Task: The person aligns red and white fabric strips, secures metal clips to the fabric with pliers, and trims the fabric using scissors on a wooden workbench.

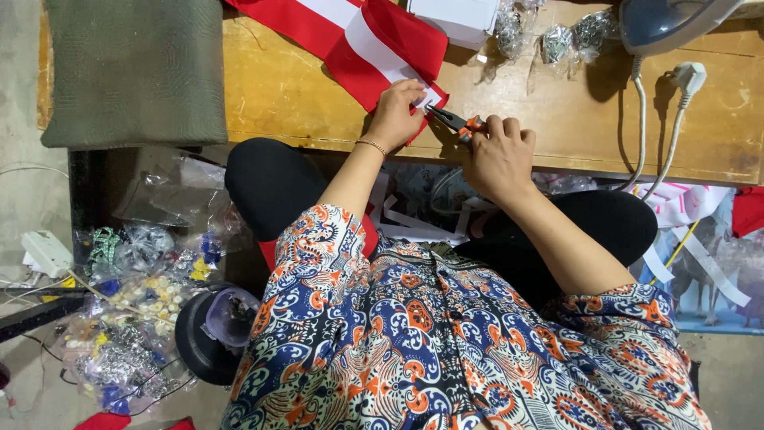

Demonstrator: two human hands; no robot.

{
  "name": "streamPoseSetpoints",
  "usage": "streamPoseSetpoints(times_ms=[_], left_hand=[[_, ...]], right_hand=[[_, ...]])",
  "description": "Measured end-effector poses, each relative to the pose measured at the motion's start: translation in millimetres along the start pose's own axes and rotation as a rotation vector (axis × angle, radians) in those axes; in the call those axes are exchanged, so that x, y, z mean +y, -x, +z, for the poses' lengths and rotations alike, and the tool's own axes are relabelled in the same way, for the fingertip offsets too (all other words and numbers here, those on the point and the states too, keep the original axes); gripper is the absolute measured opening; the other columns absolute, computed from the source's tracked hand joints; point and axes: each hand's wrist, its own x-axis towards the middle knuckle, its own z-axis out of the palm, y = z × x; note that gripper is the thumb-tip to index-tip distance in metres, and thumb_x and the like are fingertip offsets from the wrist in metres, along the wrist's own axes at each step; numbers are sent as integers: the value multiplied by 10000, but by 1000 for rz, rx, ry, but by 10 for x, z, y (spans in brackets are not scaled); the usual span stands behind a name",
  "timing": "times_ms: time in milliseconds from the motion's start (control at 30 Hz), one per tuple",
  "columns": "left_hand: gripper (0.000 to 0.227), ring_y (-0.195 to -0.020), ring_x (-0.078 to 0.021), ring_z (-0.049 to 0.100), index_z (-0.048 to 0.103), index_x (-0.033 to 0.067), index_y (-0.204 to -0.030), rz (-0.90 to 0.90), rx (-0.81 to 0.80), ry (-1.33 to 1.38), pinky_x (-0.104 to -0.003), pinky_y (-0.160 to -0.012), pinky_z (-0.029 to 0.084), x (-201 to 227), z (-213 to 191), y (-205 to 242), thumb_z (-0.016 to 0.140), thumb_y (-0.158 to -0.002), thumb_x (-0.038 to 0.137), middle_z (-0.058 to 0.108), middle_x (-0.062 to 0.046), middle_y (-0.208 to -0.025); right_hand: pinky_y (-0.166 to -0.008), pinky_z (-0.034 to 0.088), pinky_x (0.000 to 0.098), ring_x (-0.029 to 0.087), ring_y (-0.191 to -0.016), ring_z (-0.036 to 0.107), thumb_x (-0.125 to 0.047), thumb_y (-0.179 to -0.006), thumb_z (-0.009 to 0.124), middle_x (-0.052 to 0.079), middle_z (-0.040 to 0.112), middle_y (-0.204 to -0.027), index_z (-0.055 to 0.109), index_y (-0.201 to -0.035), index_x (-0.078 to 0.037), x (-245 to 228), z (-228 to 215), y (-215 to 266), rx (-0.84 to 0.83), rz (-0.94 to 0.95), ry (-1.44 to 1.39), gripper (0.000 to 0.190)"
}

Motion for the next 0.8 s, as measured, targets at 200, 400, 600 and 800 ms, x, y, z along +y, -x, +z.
streamPoseSetpoints(times_ms=[200, 400, 600, 800], left_hand=[[262, -1181, -326, 654, 795, 28, -976, 3, 8, -7, -402, -1031, 536, -29, 44, 8, 791, -716, -2, 741, -114, -1107], [263, -1177, -325, 657, 798, 33, -975, 4, 8, -11, -401, -1029, 535, -71, 78, -7, 794, -715, 2, 741, -109, -1103], [274, -1150, -305, 669, 788, 11, -1030, -59, -33, -19, -389, -1022, 551, 136, -38, -34, 790, -756, -2, 730, -119, -1150], [281, -1133, -303, 667, 776, -23, -1090, -115, -84, -30, -394, -1015, 565, 298, -93, -60, 763, -809, -15, 716, -145, -1200]], right_hand=[[-781, 383, 461, 311, -989, 523, -482, -918, 629, 46, 520, -976, 735, -957, -81, -61, 26, -21, 79, -20, 34, 417], [-627, 428, 441, 299, -791, 581, -382, -841, 658, 48, 528, -881, 729, -865, -125, -140, 225, 22, 187, -78, 171, 268], [-571, 553, 505, 422, -721, 680, -181, -920, 483, 168, 601, -915, 656, -1021, -20, -209, 61, -203, -333, 53, -116, 257], [-801, 531, 535, 481, -959, 669, -311, -997, 446, 280, 691, -1081, 643, -1118, -54, -210, -450, -442, -741, 155, -363, 346]])
